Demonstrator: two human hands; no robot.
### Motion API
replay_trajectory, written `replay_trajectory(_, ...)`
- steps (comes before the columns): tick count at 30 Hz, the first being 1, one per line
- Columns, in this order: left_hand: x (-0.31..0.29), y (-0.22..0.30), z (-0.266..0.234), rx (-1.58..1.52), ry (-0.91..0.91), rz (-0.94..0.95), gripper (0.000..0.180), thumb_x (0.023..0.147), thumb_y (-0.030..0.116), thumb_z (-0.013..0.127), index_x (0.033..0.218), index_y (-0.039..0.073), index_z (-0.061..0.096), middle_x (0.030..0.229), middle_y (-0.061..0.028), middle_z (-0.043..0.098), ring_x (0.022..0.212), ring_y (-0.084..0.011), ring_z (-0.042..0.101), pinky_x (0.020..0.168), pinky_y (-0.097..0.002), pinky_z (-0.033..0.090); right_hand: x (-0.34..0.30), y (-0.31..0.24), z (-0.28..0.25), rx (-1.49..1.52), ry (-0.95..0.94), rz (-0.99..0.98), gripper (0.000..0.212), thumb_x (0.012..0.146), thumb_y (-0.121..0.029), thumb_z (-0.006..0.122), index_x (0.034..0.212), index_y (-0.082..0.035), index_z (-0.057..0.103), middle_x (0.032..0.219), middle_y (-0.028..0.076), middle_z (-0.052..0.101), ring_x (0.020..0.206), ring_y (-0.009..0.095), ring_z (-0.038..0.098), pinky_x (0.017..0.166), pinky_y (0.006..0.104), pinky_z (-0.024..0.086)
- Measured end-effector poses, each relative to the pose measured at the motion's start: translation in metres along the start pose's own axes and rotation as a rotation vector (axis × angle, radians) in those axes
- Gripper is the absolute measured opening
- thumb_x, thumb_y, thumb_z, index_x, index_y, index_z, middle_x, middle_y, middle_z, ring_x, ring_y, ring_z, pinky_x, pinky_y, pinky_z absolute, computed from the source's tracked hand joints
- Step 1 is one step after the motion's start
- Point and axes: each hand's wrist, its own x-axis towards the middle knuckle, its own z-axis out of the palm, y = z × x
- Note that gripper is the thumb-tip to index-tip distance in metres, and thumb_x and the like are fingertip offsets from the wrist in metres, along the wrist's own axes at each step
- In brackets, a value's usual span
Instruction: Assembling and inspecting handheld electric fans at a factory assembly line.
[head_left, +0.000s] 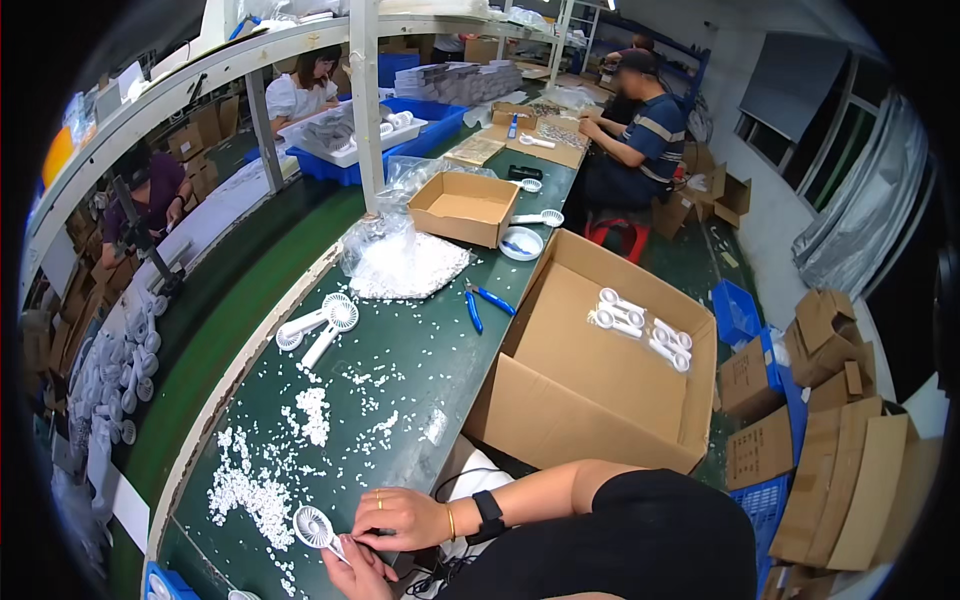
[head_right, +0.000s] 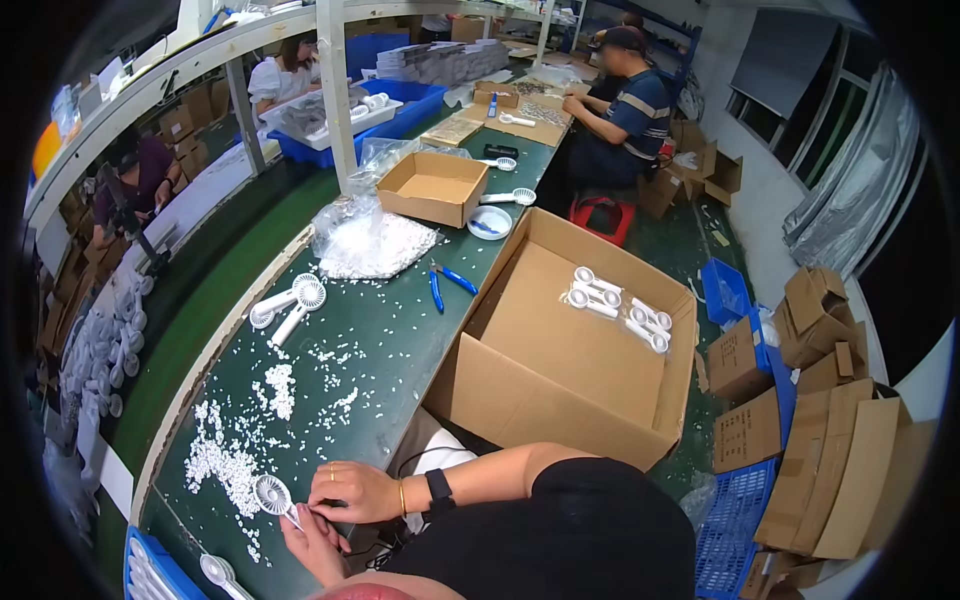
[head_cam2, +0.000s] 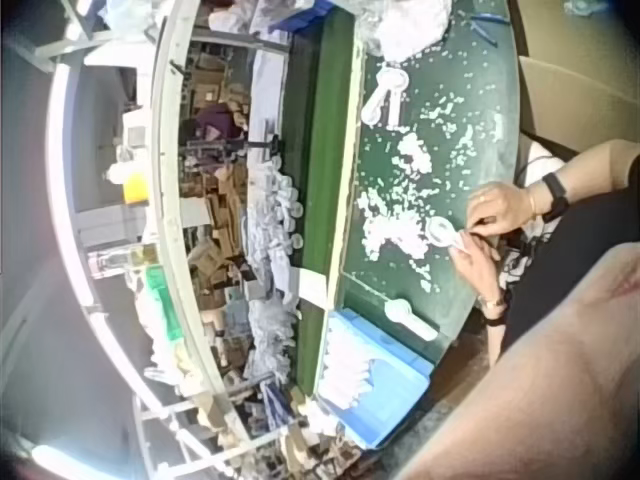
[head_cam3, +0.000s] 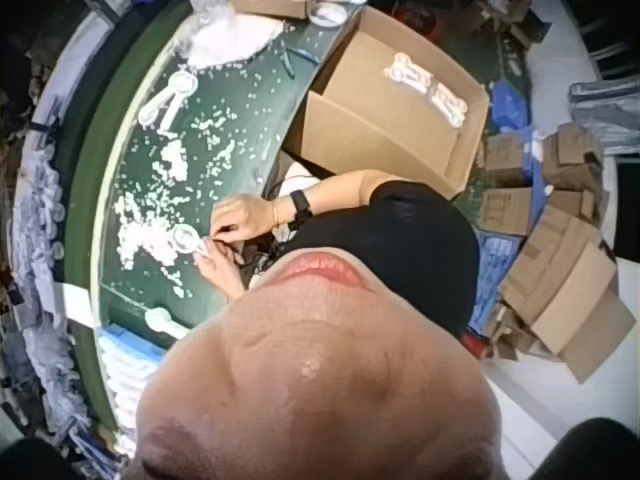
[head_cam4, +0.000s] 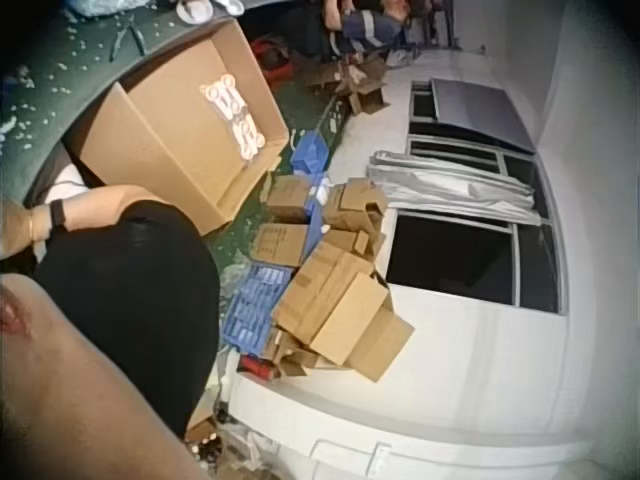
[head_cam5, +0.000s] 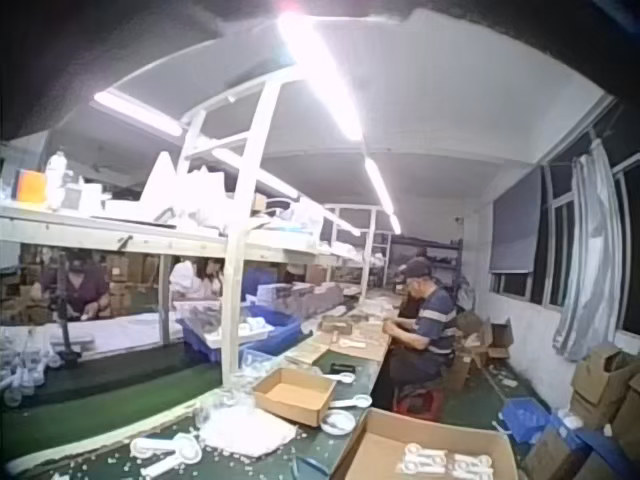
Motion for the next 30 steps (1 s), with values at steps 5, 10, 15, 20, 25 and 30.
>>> replay_trajectory(5, -0.015, 0.007, 0.007, -0.019, 0.059, -0.054, 0.014, 0.109, 0.022, 0.052, 0.107, 0.009, 0.051, 0.062, 0.0036, 0.042, 0.042, -0.0034, 0.035, 0.032, -0.0224, 0.030, 0.002, -0.004, -0.004, -0.025, -0.021, -0.080, 0.011, 0.086, -0.007, 0.073, 0.095, -0.004, 0.068, 0.091, 0.009, 0.066, 0.086, 0.029, 0.064, 0.075, 0.0391, 0.052)
replay_trajectory(10, 0.001, 0.019, 0.004, 0.021, -0.078, -0.114, 0.020, 0.109, 0.026, 0.053, 0.101, 0.008, 0.052, 0.063, 0.0027, 0.049, 0.044, -0.0063, 0.045, 0.038, -0.0243, 0.036, 0.013, -0.001, -0.004, -0.126, -0.064, -0.037, 0.011, 0.082, -0.004, 0.075, 0.092, -0.005, 0.070, 0.088, 0.010, 0.069, 0.080, 0.030, 0.067, 0.071, 0.0391, 0.054)
replay_trajectory(15, -0.017, 0.033, 0.006, 0.211, -0.055, 0.003, 0.027, 0.106, 0.029, 0.056, 0.106, 0.002, 0.055, 0.065, -0.0008, 0.055, 0.047, -0.0101, 0.051, 0.043, -0.0291, 0.040, 0.007, -0.008, -0.004, -0.068, -0.055, 0.003, 0.016, 0.079, 0.006, 0.078, 0.093, 0.000, 0.071, 0.087, 0.013, 0.070, 0.075, 0.025, 0.066, 0.067, 0.0327, 0.053)
replay_trajectory(20, -0.028, 0.030, 0.000, 0.278, -0.009, 0.148, 0.028, 0.106, 0.027, 0.057, 0.120, 0.003, 0.058, 0.068, 0.0017, 0.058, 0.050, -0.0058, 0.052, 0.044, -0.0255, 0.041, 0.017, -0.027, -0.012, 0.037, -0.133, 0.029, 0.013, 0.082, 0.005, 0.076, 0.094, 0.001, 0.072, 0.086, 0.010, 0.070, 0.076, 0.019, 0.066, 0.068, 0.0294, 0.052)
replay_trajectory(25, -0.040, 0.035, 0.004, 0.353, -0.001, 0.278, 0.025, 0.104, 0.024, 0.060, 0.112, 0.001, 0.058, 0.080, -0.0112, 0.064, 0.066, -0.0200, 0.060, 0.060, -0.0348, 0.047, 0.015, -0.042, -0.021, 0.391, -0.110, 0.545, 0.009, 0.089, 0.002, 0.072, 0.098, 0.001, 0.070, 0.090, 0.006, 0.069, 0.079, 0.014, 0.064, 0.071, 0.0258, 0.051)
replay_trajectory(30, -0.045, 0.053, -0.001, 0.296, 0.093, 0.134, 0.025, 0.102, 0.018, 0.062, 0.120, 0.000, 0.060, 0.093, -0.0128, 0.070, 0.078, -0.0207, 0.065, 0.072, -0.0328, 0.053, 0.028, -0.030, -0.019, 1.326, -0.203, 0.972, 0.015, 0.100, -0.006, 0.060, 0.112, 0.001, 0.065, 0.088, 0.005, 0.063, 0.081, 0.014, 0.057, 0.075, 0.0297, 0.049)
